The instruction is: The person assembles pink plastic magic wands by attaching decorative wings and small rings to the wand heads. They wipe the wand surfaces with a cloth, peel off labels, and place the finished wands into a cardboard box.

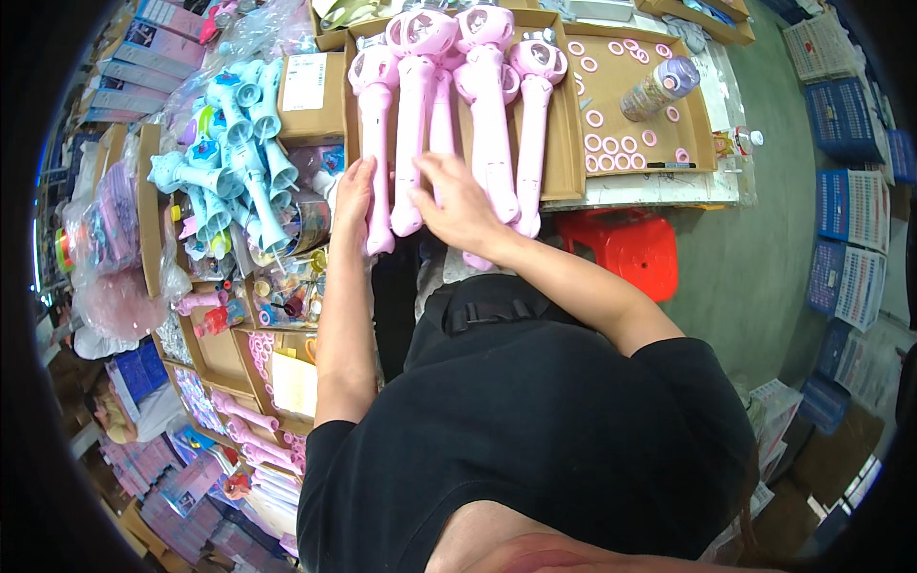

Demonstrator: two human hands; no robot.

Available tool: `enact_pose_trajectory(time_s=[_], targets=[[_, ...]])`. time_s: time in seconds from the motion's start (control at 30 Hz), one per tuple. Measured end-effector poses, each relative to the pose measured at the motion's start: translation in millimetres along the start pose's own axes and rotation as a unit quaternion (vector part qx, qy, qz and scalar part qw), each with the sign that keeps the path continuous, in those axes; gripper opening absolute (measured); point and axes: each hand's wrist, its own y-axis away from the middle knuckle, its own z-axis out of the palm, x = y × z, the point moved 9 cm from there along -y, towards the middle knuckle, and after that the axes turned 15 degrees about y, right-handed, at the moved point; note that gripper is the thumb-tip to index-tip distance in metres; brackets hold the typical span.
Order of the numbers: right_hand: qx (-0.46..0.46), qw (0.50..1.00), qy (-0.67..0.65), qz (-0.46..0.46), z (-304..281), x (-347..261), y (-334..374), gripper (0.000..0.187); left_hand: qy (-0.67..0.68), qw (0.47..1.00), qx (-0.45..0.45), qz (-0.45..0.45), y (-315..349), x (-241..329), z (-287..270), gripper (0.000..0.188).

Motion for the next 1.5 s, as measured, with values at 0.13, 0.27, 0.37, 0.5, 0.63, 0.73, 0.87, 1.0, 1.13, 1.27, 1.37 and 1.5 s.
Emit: enact_pose_trajectory(time_s=[0.13,0.27,0.37,0.5,0.63,0.73,0.87,1.0,1.13,1.27,1.37,1.5], targets=[[0.207,0.968,0.134,0.041,-80,66,2,0.046,-0.151,0.982,0.109,0.036,1,6,-18,0.053],[0.147,0.94,0.097,0.291,-78,175,5,0.069,-0.221,0.925,0.147,0.272,31,43,10,0.058],[0.045,0.921,-0.148,0.358,-36,213,0,0.066,-0.403,0.815,0.084,0.408,67,53,71,0.065],[0.029,0.881,-0.32,0.346,-30,209,2,0.041,-0.486,0.805,0.022,0.34,63,26,111,0.073],[0.022,0.806,-0.523,0.276,-56,184,6,0.041,-0.338,0.92,0.053,0.192,32,4,82,0.068],[-0.064,0.681,-0.706,0.185,-73,154,7,0.059,-0.204,0.968,0.027,0.141,24,-3,67,0.057],[-0.158,0.552,-0.817,0.053,-93,120,6,0.072,-0.144,0.982,0.008,0.124,22,4,66,0.046],[-0.24,0.426,-0.87,-0.065,-104,86,5,0.077,-0.143,0.984,0.006,0.101,19,10,76,0.043],[-0.267,0.38,-0.861,-0.205,-123,60,7,0.079,-0.14,0.986,0.021,0.086,22,11,79,0.036],[-0.284,0.362,-0.842,-0.281,-142,44,8,0.081,-0.082,0.994,0.008,0.068,25,12,78,0.031],[-0.318,0.351,-0.825,-0.308,-152,33,9,0.074,-0.013,0.999,0.017,0.041,26,11,73,0.029],[-0.35,0.345,-0.793,-0.36,-164,20,17,0.072,-0.014,0.997,0.011,0.069,28,19,75,0.029]])
